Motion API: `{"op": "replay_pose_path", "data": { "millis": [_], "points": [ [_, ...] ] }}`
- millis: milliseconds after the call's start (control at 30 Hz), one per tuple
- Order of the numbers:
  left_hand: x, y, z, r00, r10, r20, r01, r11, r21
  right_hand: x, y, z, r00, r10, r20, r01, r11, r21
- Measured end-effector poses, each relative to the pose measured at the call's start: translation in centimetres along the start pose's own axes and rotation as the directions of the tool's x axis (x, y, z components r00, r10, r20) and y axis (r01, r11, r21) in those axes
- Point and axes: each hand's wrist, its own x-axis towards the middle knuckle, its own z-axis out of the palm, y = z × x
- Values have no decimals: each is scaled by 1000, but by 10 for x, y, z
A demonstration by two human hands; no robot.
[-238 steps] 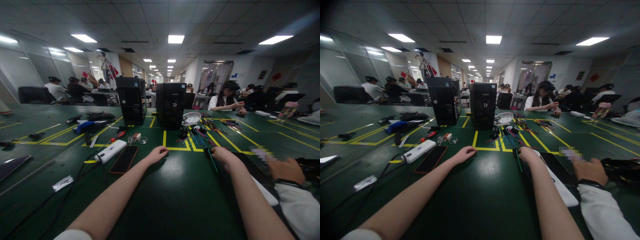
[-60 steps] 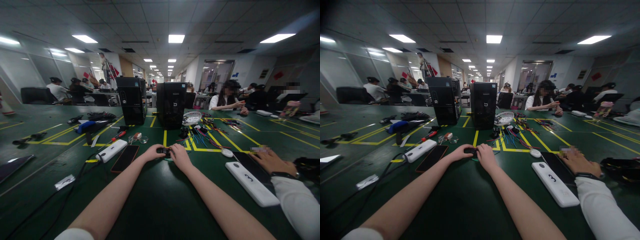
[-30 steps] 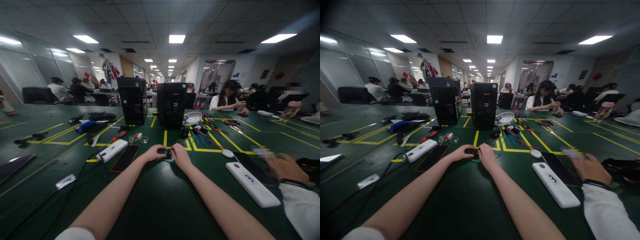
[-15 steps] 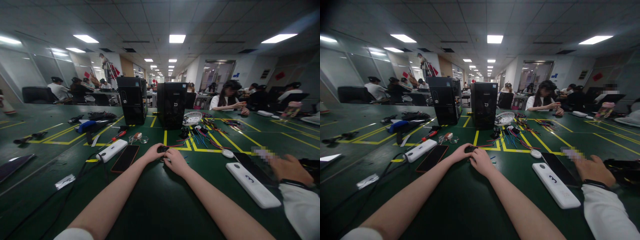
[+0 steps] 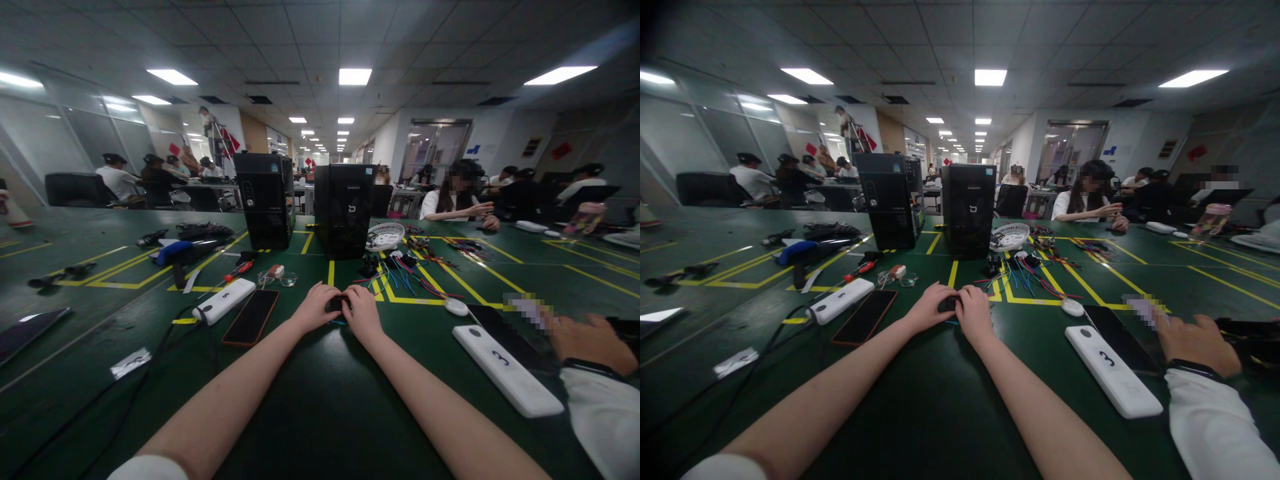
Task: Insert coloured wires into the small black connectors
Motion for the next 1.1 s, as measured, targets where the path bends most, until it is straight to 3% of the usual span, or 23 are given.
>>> {"op": "replay_pose_path", "data": {
  "millis": [367, 767, 1100],
  "points": [
    [-1, -8, 6, 996, -81, 45, 86, 989, -122, 1, 1, 7, 999, 26, 31, -28, 998, 53],
    [2, -8, 4, 995, -77, 58, 88, 973, -214, -1, 1, 11, 998, 68, -3, -68, 994, 81],
    [2, -11, 6, 983, -125, 137, 155, 960, -234, 0, 4, 15, 995, 103, -5, -102, 989, 110]
  ]
}}
